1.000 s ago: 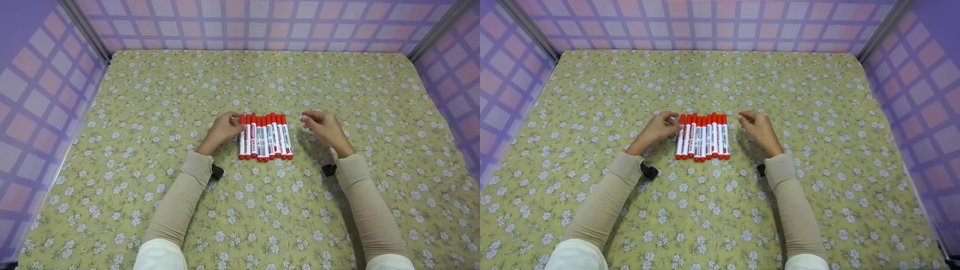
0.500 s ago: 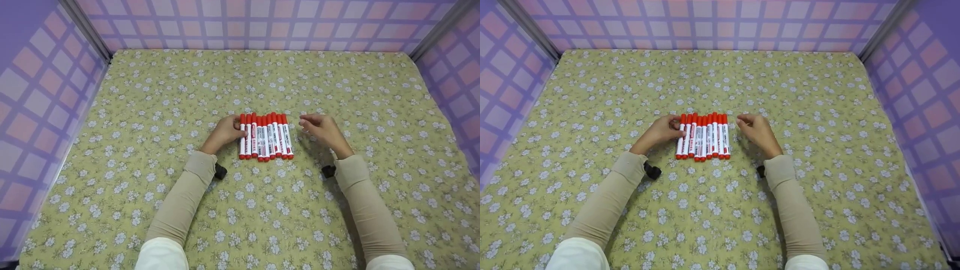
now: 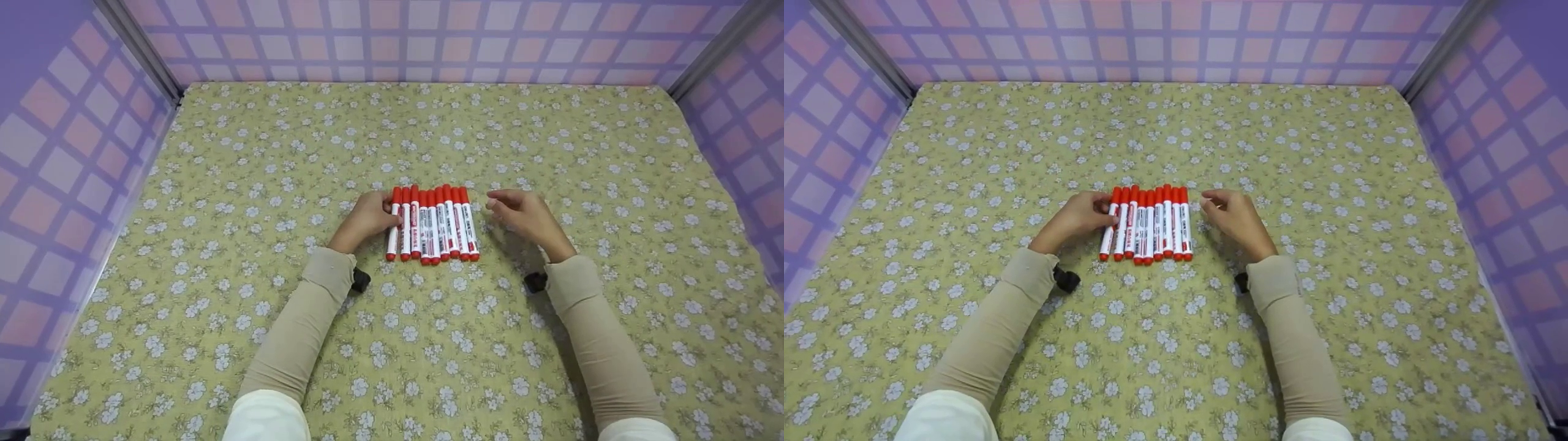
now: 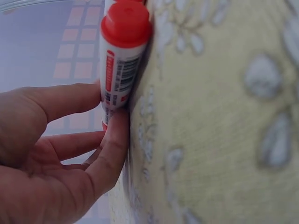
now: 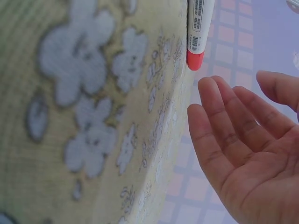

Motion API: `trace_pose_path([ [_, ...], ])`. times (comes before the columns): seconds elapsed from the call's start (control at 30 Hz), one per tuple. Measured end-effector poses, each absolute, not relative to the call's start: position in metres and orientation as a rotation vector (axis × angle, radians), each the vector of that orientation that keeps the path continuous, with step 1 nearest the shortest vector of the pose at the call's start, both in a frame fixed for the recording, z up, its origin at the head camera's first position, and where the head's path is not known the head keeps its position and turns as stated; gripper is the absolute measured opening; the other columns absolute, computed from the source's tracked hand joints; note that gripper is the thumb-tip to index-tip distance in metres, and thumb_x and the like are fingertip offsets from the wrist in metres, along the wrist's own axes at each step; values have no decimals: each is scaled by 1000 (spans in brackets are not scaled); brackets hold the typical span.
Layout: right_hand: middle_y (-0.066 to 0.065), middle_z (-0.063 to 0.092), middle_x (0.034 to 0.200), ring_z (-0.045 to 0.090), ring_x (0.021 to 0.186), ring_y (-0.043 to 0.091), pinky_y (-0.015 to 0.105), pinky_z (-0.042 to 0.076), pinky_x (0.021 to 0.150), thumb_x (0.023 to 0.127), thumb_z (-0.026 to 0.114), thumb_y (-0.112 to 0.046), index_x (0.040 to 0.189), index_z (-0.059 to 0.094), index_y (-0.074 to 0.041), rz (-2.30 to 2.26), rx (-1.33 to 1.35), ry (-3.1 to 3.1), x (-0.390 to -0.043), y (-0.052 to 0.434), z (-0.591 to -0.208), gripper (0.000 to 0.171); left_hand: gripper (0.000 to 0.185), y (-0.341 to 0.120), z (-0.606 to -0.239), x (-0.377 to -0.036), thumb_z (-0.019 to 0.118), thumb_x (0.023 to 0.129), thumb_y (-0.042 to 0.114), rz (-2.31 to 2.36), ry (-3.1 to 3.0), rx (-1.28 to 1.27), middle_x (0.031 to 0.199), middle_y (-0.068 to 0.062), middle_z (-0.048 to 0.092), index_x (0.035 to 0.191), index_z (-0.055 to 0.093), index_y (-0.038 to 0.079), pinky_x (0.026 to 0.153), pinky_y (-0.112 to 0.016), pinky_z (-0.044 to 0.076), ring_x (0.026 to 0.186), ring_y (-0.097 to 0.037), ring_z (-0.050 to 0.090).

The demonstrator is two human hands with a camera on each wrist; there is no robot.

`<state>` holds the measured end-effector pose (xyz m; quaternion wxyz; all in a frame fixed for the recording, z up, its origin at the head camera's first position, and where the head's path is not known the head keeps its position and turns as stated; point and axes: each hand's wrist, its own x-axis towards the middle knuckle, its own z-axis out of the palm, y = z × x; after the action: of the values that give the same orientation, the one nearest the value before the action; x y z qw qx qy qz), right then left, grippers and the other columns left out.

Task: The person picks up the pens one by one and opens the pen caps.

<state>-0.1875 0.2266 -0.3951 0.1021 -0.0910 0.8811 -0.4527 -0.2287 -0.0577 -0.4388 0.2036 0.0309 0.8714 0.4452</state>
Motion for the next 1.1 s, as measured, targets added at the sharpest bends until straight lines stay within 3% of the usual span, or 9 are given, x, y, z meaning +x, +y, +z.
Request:
trace_pose_path([
  [0.17,27,60,125,63,107,38,24,52,77,100,50,-16,133,53,6,-1302,-229,2596,-193,229,-403,40,31,-56,-438,-228,63,87,5,1231,2427,82,91,-5,56,118,61,1,64,-24,43,78,-15,51],
  [0.43,19,63,124,65,106,31,27,53,80,100,50,-26,134,54,-2,-1278,-241,2614,-207,241,-431,42,36,-55,-437,-228,63,85,3,1230,2423,67,97,-7,59,121,61,3,66,-24,45,80,-16,53],
  [0.73,20,65,122,65,107,30,30,54,80,100,50,-24,134,55,-2,-1272,-292,2624,-207,241,-432,41,38,-58,-438,-230,63,83,4,1248,2441,101,87,-6,55,120,62,2,62,-24,42,74,-15,50],
  [1.1,20,65,119,66,100,30,35,54,79,100,52,-27,134,55,0,-1236,-325,2647,-206,239,-430,44,55,-60,-429,-229,63,86,9,1250,2393,5,118,-12,61,140,49,5,73,-27,50,92,-18,59],
])
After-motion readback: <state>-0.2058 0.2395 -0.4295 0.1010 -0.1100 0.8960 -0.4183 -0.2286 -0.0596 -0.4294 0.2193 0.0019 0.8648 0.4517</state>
